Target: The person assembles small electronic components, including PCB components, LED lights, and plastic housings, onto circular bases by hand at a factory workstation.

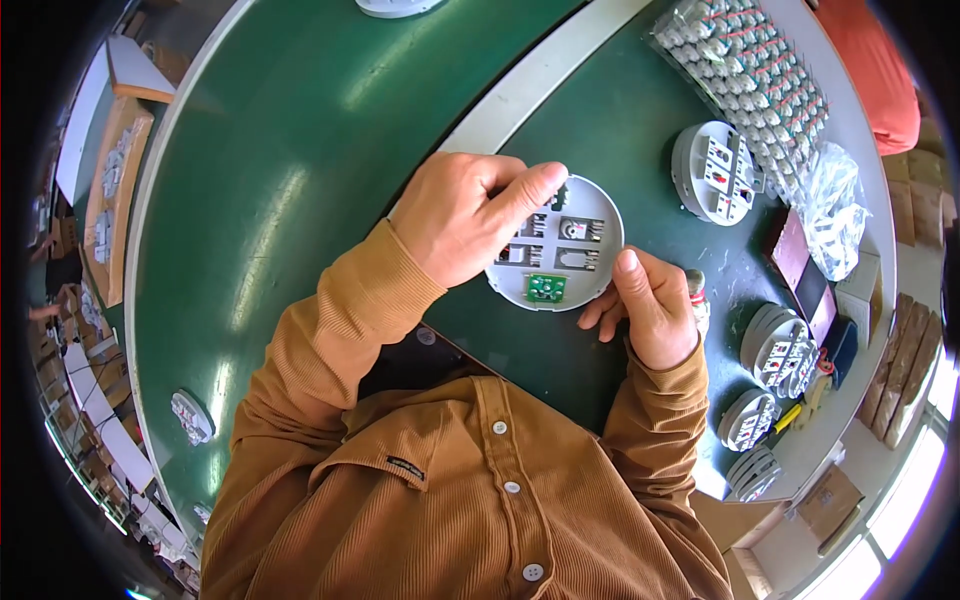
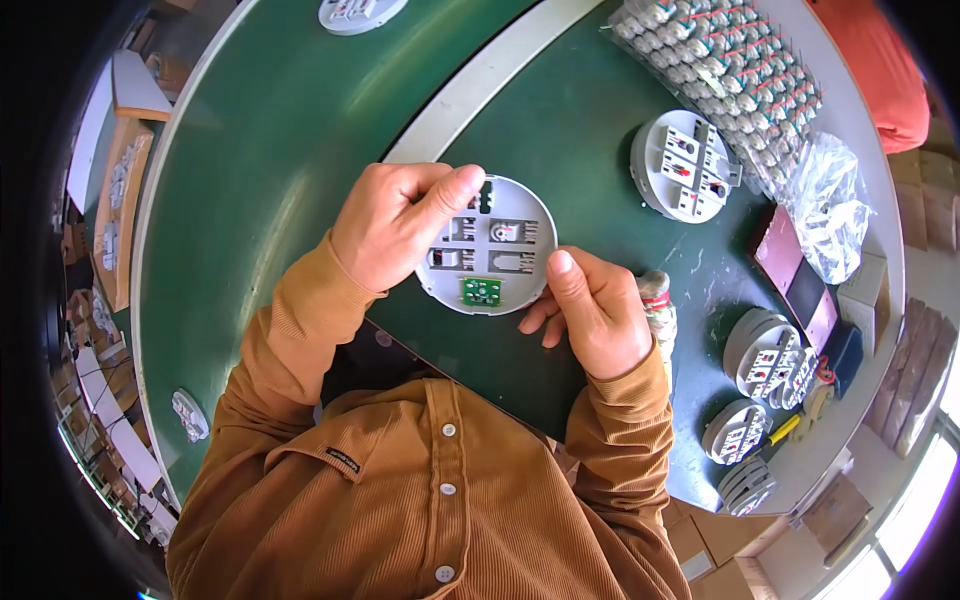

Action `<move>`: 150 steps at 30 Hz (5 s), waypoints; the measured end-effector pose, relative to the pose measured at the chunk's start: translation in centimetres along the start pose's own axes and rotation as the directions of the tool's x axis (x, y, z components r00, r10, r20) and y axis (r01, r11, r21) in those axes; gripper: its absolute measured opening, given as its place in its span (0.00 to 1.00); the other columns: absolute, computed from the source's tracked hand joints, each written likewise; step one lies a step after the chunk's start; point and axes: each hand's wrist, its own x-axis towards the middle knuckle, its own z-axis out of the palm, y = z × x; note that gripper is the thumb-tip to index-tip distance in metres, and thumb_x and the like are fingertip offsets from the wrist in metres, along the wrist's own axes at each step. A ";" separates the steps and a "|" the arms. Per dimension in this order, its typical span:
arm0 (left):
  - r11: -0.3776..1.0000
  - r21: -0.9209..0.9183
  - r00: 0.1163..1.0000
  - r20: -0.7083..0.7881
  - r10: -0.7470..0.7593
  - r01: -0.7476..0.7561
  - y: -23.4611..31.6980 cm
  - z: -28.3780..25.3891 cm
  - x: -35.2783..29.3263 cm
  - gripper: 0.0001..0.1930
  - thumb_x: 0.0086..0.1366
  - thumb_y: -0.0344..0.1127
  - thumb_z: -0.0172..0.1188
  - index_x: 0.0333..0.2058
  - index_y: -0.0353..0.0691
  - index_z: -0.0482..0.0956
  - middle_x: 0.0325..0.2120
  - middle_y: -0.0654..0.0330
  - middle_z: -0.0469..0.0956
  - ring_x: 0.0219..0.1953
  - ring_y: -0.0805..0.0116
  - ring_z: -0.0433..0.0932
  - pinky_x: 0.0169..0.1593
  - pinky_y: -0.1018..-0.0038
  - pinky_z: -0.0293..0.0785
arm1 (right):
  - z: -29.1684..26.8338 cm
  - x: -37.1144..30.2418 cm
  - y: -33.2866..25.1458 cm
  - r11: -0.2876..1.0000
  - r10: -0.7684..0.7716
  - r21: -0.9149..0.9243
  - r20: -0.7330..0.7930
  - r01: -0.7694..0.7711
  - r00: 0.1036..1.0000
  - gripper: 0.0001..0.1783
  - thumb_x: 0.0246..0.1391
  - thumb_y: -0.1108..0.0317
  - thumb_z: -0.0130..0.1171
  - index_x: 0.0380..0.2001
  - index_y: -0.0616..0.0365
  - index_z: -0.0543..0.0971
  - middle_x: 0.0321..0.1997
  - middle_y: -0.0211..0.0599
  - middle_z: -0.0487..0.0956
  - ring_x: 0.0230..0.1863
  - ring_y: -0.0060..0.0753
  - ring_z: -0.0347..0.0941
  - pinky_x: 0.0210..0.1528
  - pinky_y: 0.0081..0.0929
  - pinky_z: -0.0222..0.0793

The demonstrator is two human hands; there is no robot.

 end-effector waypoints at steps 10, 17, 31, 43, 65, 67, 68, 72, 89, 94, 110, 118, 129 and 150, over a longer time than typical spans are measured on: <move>0.995 -0.086 0.998 0.020 -0.054 0.055 -0.7 -0.1 -0.8 0.36 0.81 0.60 0.51 0.21 0.36 0.80 0.11 0.62 0.70 0.15 0.66 0.65 0.24 0.66 0.64 | 0.2 -0.4 -0.2 1.000 0.012 -0.021 -0.008 -0.012 1.000 0.26 0.80 0.56 0.44 0.39 0.67 0.81 0.21 0.41 0.83 0.14 0.23 0.68 0.19 0.15 0.64; 0.985 -0.174 1.000 0.003 0.010 -0.010 -2.2 -0.3 0.1 0.35 0.80 0.61 0.53 0.21 0.37 0.80 0.12 0.66 0.69 0.15 0.70 0.65 0.25 0.67 0.66 | 0.2 -1.0 1.0 0.997 -0.042 0.054 -0.084 0.047 0.996 0.27 0.80 0.55 0.45 0.41 0.70 0.81 0.27 0.45 0.86 0.17 0.26 0.75 0.19 0.15 0.68; 0.987 -0.162 0.992 -0.126 0.002 -0.023 -2.5 -1.7 0.6 0.36 0.81 0.55 0.56 0.15 0.36 0.67 0.12 0.66 0.63 0.17 0.74 0.60 0.23 0.71 0.61 | 0.0 -0.2 0.5 0.993 -0.032 0.113 0.015 0.031 0.999 0.30 0.81 0.52 0.48 0.59 0.75 0.78 0.39 0.49 0.88 0.29 0.30 0.83 0.29 0.17 0.77; 0.967 -0.235 0.989 -0.083 -0.122 0.099 -1.3 -2.8 -0.4 0.34 0.81 0.54 0.56 0.17 0.34 0.71 0.13 0.66 0.62 0.18 0.74 0.60 0.24 0.70 0.62 | 0.4 0.0 0.4 0.996 -0.023 0.084 -0.016 0.024 1.000 0.29 0.81 0.54 0.47 0.58 0.75 0.78 0.39 0.50 0.88 0.26 0.30 0.81 0.25 0.17 0.76; 0.971 0.233 0.993 -0.111 -0.029 0.055 -8.5 -20.0 14.7 0.11 0.70 0.38 0.65 0.46 0.41 0.89 0.42 0.60 0.87 0.43 0.62 0.83 0.54 0.68 0.79 | 0.4 -3.5 0.1 0.996 -0.068 -0.061 -0.024 0.067 0.997 0.17 0.74 0.71 0.56 0.59 0.68 0.82 0.45 0.44 0.89 0.40 0.30 0.84 0.44 0.21 0.80; 0.847 0.436 0.927 -0.068 0.368 -0.304 -10.5 -21.6 13.1 0.09 0.70 0.34 0.62 0.38 0.37 0.88 0.31 0.59 0.83 0.35 0.58 0.81 0.47 0.67 0.79 | -2.0 -5.9 -1.7 0.912 -0.306 -0.225 0.187 0.344 0.934 0.18 0.70 0.74 0.60 0.59 0.70 0.81 0.49 0.43 0.88 0.44 0.35 0.84 0.50 0.26 0.80; 0.770 0.547 0.895 -0.081 0.439 -0.328 -9.3 -22.8 10.2 0.08 0.70 0.31 0.62 0.34 0.34 0.85 0.28 0.57 0.80 0.32 0.58 0.79 0.41 0.65 0.77 | -3.6 -7.7 -4.4 0.827 -0.387 -0.295 0.317 0.478 0.866 0.18 0.69 0.74 0.63 0.59 0.70 0.82 0.50 0.43 0.88 0.45 0.38 0.85 0.50 0.28 0.80; 0.793 0.522 0.882 -0.148 0.447 -0.314 -1.2 -12.3 3.3 0.03 0.66 0.24 0.64 0.36 0.33 0.85 0.29 0.55 0.80 0.29 0.60 0.76 0.35 0.67 0.74 | -13.9 -9.9 -11.7 0.566 -0.570 -0.736 -0.023 0.373 0.821 0.14 0.62 0.73 0.66 0.50 0.64 0.86 0.41 0.42 0.88 0.36 0.35 0.81 0.44 0.30 0.79; 0.793 0.366 0.800 -0.178 0.574 -0.487 -1.2 3.9 -0.8 0.14 0.60 0.23 0.63 0.46 0.36 0.87 0.49 0.54 0.81 0.41 0.56 0.81 0.47 0.65 0.78 | -35.4 11.1 -7.8 0.321 -0.414 -0.819 -0.574 -0.477 0.707 0.23 0.53 0.68 0.64 0.54 0.51 0.88 0.51 0.42 0.89 0.50 0.55 0.83 0.59 0.40 0.80; 0.768 0.323 0.786 -0.104 0.609 -0.553 0.0 3.9 0.1 0.24 0.59 0.37 0.72 0.54 0.38 0.84 0.60 0.50 0.76 0.55 0.48 0.77 0.62 0.55 0.73 | -37.5 8.1 -7.5 0.381 -0.296 -0.745 -0.660 -0.548 0.691 0.21 0.55 0.67 0.64 0.52 0.55 0.87 0.44 0.44 0.88 0.42 0.52 0.83 0.51 0.41 0.82; 0.773 0.318 0.830 0.102 0.548 -0.550 -0.9 3.4 -0.5 0.41 0.45 0.35 0.83 0.61 0.41 0.79 0.65 0.52 0.72 0.62 0.51 0.75 0.67 0.58 0.70 | 1.9 -1.3 -2.3 0.638 -0.605 -0.729 -0.273 0.249 0.748 0.14 0.58 0.83 0.66 0.47 0.61 0.86 0.46 0.36 0.88 0.36 0.28 0.78 0.42 0.24 0.74; 0.773 0.296 0.821 0.081 0.565 -0.562 -2.0 3.2 -0.1 0.39 0.48 0.35 0.82 0.61 0.41 0.78 0.65 0.52 0.72 0.62 0.51 0.74 0.68 0.57 0.69 | 2.4 0.0 -2.5 0.376 -0.666 -0.891 -0.069 0.254 0.743 0.12 0.55 0.79 0.69 0.42 0.57 0.88 0.40 0.36 0.86 0.36 0.36 0.79 0.41 0.28 0.75; 0.777 0.236 0.801 0.013 0.598 -0.584 -3.1 3.1 -0.5 0.43 0.43 0.37 0.82 0.62 0.41 0.79 0.67 0.50 0.72 0.62 0.48 0.74 0.66 0.56 0.70 | 3.1 1.0 -6.4 -0.097 -0.305 -0.968 0.251 0.233 0.918 0.18 0.54 0.71 0.64 0.49 0.54 0.84 0.46 0.35 0.81 0.38 0.42 0.74 0.44 0.31 0.76; 0.779 0.293 0.832 0.164 0.531 -0.555 -0.9 3.2 -0.3 0.42 0.41 0.41 0.85 0.60 0.41 0.84 0.68 0.50 0.72 0.62 0.50 0.75 0.67 0.56 0.67 | -20.8 7.7 -8.4 0.769 -0.459 -0.625 -0.684 -0.133 0.567 0.24 0.52 0.56 0.79 0.48 0.58 0.89 0.44 0.41 0.88 0.46 0.37 0.82 0.54 0.35 0.78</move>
